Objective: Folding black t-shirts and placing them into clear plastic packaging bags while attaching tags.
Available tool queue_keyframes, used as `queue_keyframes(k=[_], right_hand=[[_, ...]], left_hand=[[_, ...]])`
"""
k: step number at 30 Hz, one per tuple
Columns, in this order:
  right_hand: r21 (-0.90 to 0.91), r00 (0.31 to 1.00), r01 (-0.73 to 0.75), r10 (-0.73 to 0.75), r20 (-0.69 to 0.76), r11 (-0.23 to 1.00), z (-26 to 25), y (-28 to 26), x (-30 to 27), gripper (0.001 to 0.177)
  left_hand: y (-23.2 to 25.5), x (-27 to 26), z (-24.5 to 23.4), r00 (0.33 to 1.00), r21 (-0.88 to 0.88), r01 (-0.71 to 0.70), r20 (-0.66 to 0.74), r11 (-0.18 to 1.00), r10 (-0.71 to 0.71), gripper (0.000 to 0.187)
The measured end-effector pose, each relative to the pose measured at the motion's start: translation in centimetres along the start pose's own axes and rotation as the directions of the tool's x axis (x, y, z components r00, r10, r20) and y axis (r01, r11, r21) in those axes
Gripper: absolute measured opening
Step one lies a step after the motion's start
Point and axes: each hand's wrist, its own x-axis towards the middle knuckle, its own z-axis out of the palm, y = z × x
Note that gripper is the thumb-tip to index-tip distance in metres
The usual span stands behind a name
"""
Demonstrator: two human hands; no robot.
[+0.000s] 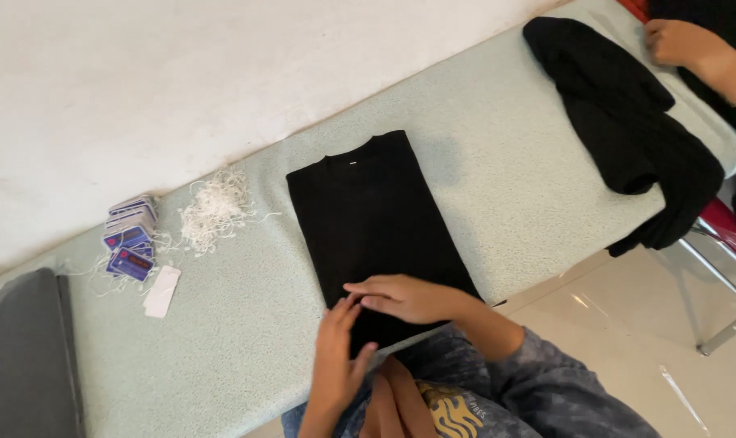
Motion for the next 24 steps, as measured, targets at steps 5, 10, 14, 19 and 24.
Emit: queue_keyframes(k=[5,10,14,19,24], right_hand=[[-0.356,0.934,-0.253,0.131,-0.333,0.899,-10.0,1.5,3.2,0.055],[-0.234,0.683,-0.555,0.277,-0.676,0.799,-17.1,9.7,8.7,0.073],[-0.41,0.666,-0.572,0.11,-0.738,0.711,-18.7,15.8,10.3,0.057],[-0.404,0.611,-0.439,-0.063,-0.789,0.802,-21.0,16.8,5.2,0.031],[-0.257,0.325,-0.545,-0.081,-0.942,0.798,-20.5,14.3,-3.4,0.02]], left_hand=[[-1.8,-1.5,3.1,0.974,0.467,-0.164,0.215,0.869,0.069,0.082],[-1.4,-1.1,2.6,0.971,0.396,-0.13,0.238,0.909,0.035,0.08],[-0.6,-1.1,1.7,0.969,0.282,-0.093,0.246,0.955,0.022,0.074],[-0.3,-2.1,0.3,0.991,0.068,-0.052,0.123,0.996,0.043,0.052],[0.4,-2.7,-1.9,0.997,-0.173,-0.011,-0.071,0.985,-0.001,0.036]])
